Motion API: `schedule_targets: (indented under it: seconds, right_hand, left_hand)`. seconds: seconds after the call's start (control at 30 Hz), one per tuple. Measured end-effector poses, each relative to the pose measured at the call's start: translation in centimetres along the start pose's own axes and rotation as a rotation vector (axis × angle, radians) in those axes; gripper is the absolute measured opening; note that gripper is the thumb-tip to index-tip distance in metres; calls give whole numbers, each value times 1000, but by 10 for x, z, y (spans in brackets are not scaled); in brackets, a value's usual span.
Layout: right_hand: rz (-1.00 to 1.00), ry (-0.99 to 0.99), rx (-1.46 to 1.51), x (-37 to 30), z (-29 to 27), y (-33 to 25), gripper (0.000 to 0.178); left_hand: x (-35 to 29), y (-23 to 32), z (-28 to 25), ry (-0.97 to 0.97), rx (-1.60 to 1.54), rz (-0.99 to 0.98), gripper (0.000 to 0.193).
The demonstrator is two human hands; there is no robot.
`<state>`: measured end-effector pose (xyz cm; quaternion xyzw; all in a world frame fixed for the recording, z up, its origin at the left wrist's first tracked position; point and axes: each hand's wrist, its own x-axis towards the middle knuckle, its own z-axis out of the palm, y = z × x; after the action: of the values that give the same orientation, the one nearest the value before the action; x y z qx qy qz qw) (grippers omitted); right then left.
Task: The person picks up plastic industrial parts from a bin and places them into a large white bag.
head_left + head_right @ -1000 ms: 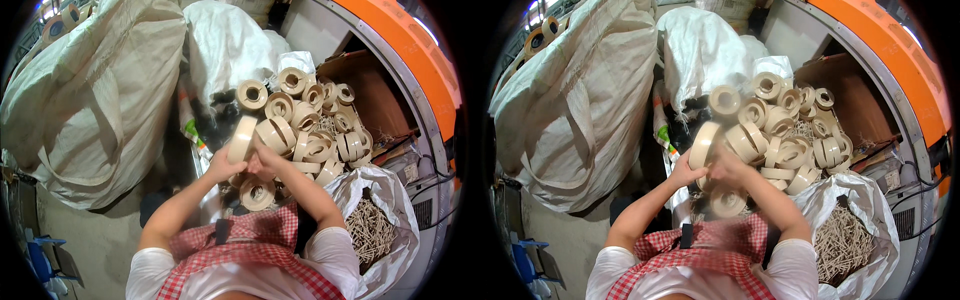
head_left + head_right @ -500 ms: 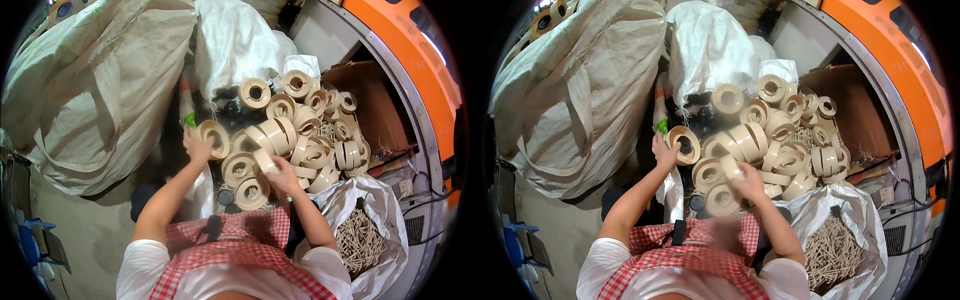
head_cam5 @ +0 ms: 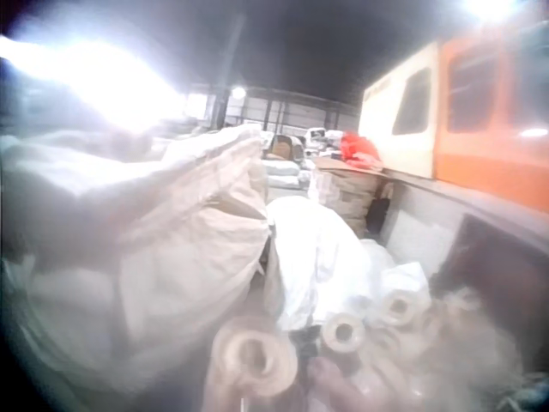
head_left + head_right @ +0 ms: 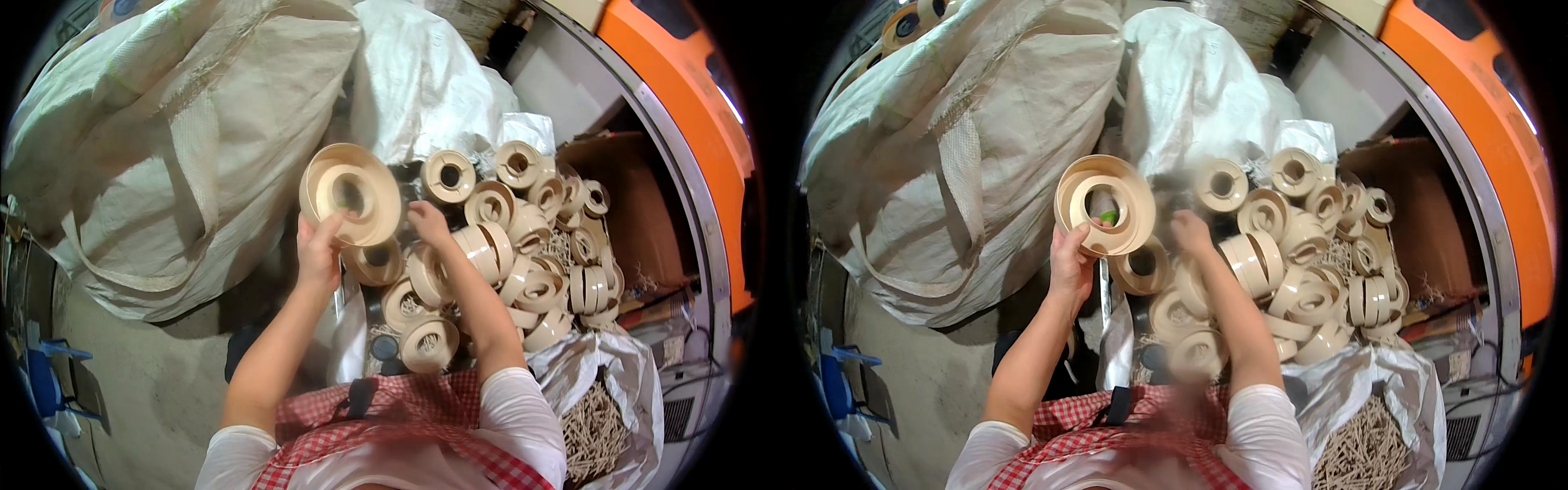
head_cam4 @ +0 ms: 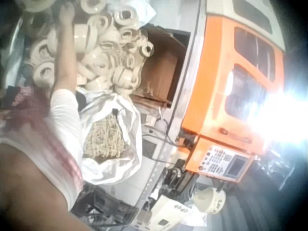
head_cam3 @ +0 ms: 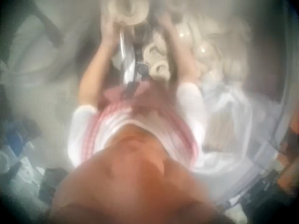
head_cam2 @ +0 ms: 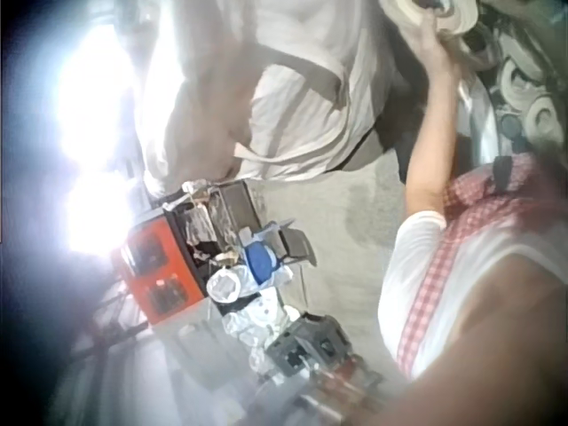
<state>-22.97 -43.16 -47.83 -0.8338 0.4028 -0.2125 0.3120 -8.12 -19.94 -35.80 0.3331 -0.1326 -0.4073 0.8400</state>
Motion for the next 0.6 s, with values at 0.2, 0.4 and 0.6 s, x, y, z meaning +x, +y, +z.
schedule_targets:
  seconds: [0.2,0.4,0.6]
  right_hand:
    - [-138,-225,-75,50,77,47,38]
    - [-200,-310,-587,22,58,57,37]
    - [-172,141,-335,-28,-6,-11,42]
  left_hand:
    - [-4,16,6,86,-5,-2,43]
    - [-10,-3,2,34,470,-79,74]
    - [-20,-43,-6,155,755,206,89]
